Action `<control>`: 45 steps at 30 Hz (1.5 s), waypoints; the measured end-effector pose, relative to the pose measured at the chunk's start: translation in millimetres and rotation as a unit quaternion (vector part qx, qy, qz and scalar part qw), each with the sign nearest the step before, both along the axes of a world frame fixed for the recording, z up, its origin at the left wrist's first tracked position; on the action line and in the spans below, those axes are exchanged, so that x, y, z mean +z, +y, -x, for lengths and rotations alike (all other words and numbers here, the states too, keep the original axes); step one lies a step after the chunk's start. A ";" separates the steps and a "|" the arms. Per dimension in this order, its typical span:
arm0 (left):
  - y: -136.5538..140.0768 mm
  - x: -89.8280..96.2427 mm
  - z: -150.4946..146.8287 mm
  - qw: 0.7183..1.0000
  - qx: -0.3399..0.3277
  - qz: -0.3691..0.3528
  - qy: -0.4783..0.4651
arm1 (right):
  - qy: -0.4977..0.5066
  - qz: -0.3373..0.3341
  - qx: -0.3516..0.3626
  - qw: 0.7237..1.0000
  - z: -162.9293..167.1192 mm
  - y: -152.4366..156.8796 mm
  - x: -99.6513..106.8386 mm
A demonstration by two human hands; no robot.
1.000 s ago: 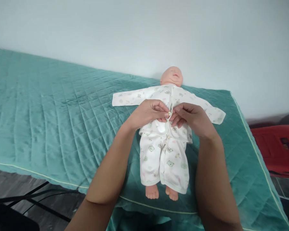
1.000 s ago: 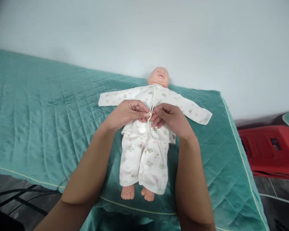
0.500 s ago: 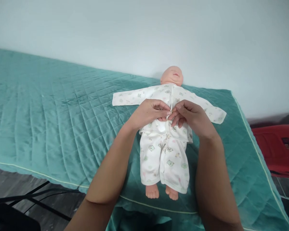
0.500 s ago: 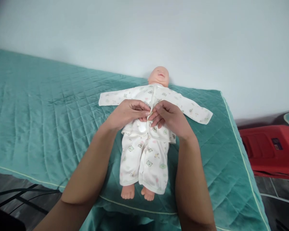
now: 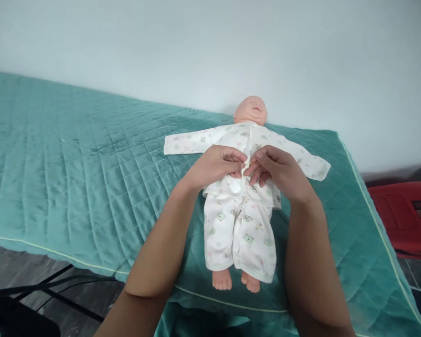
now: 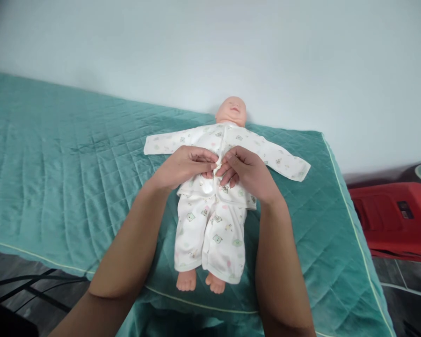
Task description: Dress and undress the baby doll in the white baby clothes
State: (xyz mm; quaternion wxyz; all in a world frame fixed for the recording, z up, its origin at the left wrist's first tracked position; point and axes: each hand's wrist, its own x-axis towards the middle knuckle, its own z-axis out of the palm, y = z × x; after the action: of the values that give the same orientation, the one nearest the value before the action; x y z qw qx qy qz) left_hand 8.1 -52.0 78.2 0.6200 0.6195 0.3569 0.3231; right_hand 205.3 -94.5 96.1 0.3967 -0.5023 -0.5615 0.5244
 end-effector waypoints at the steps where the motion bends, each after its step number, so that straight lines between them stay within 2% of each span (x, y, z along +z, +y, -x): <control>1: 0.2 -0.5 0.3 1.000 -0.002 0.001 -0.003 | 0.001 -0.001 -0.001 1.000 0.2 0.0 0.0; 16: 1.2 2.4 6.6 0.999 -0.042 -0.016 0.025 | -0.018 0.002 -0.037 0.999 7.8 -1.8 4.3; 21: -2.8 9.1 5.2 0.995 -0.047 -0.047 0.075 | -0.047 0.004 -0.062 0.997 13.4 -1.8 5.7; 25: -6.8 13.9 4.5 0.992 -0.037 -0.065 0.106 | -0.117 -0.042 -0.076 0.989 17.4 -4.5 5.0; 29: -9.8 16.9 3.7 0.988 -0.030 -0.083 0.127 | -0.203 -0.105 -0.076 0.971 19.3 -8.4 5.6; 37: -10.1 12.3 -4.1 0.985 0.027 -0.119 0.125 | -0.252 -0.119 -0.080 0.957 20.9 -10.1 10.2; 41: -8.4 10.0 0.9 0.993 0.011 -0.081 0.082 | -0.265 -0.117 -0.089 0.953 21.6 -11.6 12.2; 45: -4.9 12.0 18.1 0.997 -0.033 -0.055 0.051 | -0.257 -0.153 -0.123 0.946 13.1 -12.3 12.0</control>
State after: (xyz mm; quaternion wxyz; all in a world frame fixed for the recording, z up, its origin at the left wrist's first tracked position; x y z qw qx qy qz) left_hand -10.0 -56.8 90.2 0.5763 0.6796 0.3497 0.2894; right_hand 192.2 -106.8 108.1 0.3724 -0.6183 -0.6519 0.2325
